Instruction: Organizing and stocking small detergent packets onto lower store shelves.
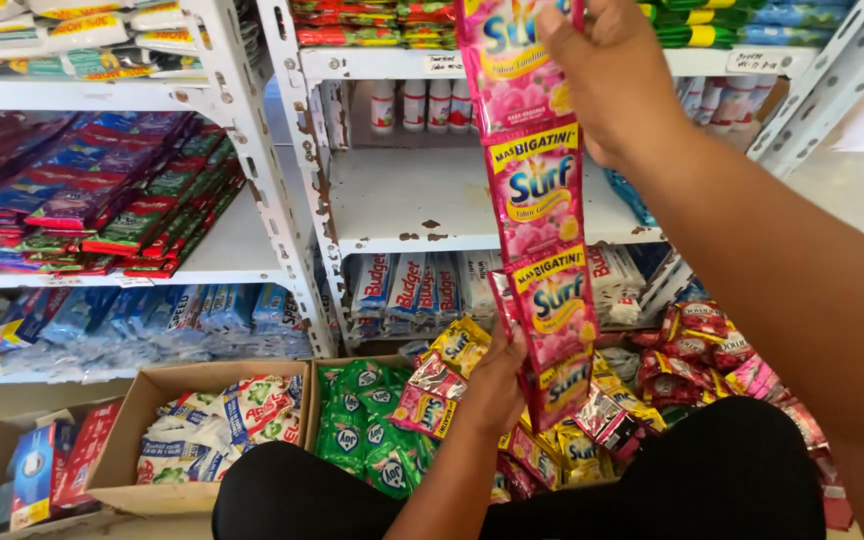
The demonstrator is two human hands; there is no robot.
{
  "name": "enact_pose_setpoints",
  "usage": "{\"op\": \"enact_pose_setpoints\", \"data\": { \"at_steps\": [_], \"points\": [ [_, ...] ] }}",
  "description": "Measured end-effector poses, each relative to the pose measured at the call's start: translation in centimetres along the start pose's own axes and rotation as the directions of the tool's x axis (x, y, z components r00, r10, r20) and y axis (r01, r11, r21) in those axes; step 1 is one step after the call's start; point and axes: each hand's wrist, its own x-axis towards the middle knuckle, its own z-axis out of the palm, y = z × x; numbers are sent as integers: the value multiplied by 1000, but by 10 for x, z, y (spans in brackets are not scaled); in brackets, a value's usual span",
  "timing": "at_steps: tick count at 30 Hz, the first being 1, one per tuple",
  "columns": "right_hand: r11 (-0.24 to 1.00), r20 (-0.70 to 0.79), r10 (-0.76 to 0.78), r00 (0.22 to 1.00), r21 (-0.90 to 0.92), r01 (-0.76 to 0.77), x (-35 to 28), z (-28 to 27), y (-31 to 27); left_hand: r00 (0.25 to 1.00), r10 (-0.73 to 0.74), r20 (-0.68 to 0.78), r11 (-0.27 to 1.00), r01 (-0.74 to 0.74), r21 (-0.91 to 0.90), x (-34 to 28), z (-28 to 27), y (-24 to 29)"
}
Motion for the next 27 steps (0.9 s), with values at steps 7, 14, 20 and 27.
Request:
{"op": "enact_pose_setpoints", "data": {
  "at_steps": [7,14,20,27],
  "points": [
    [987,-103,156,982,-21,-159,-13,-4,37,996,59,66,885,-83,458,-9,18,-1],
    [979,-78,199,977,47,-196,-31,3,18,981,193,4,829,-165,534,-7,29,12],
    [982,-144,173,974,-55,-182,-48,-29,22,972,234,18,804,-205,558,-13,30,31],
    [850,-392,417,820,-151,-505,-110,-76,82,922,366,128,570,-331,752,-29,49,56]
  ]
}}
